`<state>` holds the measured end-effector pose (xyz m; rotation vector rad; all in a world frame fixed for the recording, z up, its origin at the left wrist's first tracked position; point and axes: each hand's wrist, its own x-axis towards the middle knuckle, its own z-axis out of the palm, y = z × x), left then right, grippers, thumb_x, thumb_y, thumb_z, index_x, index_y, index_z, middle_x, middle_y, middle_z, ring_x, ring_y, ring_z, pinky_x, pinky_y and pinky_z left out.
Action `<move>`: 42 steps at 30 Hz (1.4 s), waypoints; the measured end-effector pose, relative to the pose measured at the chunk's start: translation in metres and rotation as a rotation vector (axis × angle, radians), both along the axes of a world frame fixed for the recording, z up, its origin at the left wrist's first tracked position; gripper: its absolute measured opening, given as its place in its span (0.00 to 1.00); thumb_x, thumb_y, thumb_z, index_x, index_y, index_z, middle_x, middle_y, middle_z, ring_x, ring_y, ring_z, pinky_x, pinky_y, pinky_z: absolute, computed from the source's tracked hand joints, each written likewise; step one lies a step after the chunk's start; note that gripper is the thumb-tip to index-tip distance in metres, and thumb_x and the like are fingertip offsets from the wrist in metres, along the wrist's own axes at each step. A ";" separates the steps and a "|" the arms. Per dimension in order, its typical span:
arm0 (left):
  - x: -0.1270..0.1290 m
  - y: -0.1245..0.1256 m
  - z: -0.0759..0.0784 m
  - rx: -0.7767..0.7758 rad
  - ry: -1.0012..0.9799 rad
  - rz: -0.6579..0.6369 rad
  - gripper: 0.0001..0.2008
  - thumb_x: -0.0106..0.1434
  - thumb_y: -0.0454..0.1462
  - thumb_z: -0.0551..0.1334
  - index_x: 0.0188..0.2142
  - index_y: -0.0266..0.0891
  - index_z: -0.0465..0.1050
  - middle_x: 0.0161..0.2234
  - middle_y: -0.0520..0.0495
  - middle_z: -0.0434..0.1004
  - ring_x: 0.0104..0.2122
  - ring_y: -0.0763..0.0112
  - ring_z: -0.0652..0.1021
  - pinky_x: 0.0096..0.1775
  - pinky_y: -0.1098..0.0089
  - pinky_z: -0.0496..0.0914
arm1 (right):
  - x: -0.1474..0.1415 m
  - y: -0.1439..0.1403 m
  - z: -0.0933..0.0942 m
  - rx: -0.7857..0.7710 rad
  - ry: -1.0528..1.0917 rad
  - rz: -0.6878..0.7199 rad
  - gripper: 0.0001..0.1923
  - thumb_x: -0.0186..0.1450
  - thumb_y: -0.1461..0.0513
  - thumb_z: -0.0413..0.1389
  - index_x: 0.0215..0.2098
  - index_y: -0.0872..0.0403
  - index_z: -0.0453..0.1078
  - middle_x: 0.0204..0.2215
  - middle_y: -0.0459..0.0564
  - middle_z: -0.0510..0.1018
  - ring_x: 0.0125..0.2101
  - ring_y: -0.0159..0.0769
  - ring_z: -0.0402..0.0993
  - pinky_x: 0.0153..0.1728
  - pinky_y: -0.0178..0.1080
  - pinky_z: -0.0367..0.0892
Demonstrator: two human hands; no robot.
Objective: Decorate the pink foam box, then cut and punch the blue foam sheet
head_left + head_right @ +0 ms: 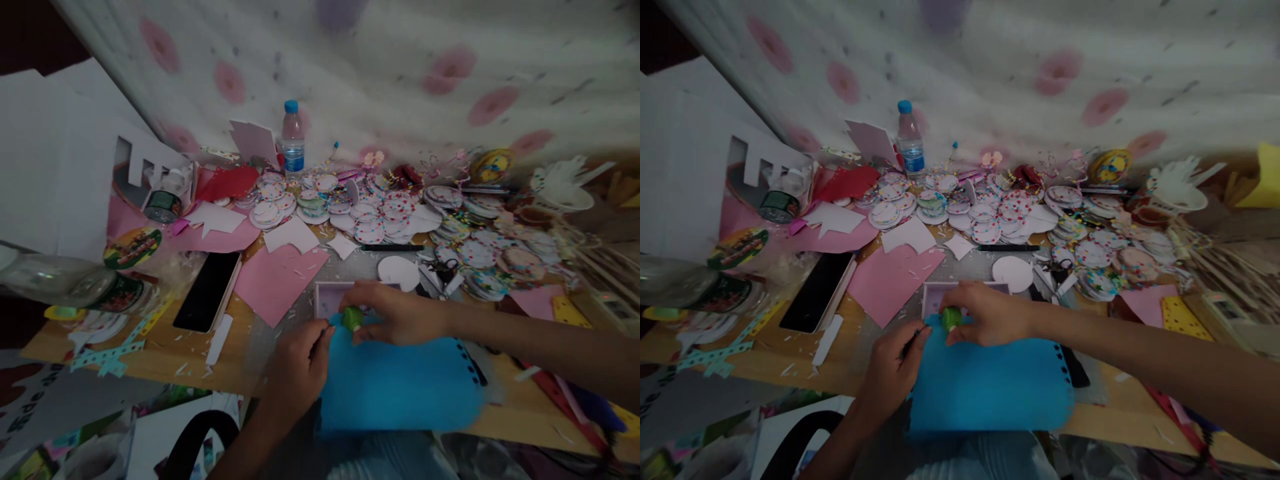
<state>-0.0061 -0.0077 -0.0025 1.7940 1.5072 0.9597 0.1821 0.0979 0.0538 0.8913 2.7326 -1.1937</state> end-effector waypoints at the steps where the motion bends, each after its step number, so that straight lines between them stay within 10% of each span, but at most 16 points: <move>1: 0.000 0.000 0.000 0.003 -0.001 0.001 0.09 0.68 0.37 0.54 0.36 0.37 0.71 0.28 0.48 0.75 0.28 0.71 0.75 0.29 0.73 0.65 | -0.001 -0.001 0.000 0.024 -0.002 -0.002 0.14 0.59 0.56 0.61 0.39 0.57 0.70 0.30 0.50 0.73 0.34 0.39 0.67 0.35 0.39 0.61; 42: -0.009 0.008 -0.016 -0.026 -0.004 0.005 0.13 0.68 0.41 0.54 0.32 0.37 0.72 0.25 0.51 0.72 0.26 0.73 0.72 0.29 0.75 0.63 | 0.007 -0.001 -0.007 0.094 -0.028 0.037 0.12 0.57 0.58 0.63 0.35 0.57 0.72 0.30 0.49 0.75 0.36 0.40 0.68 0.39 0.42 0.54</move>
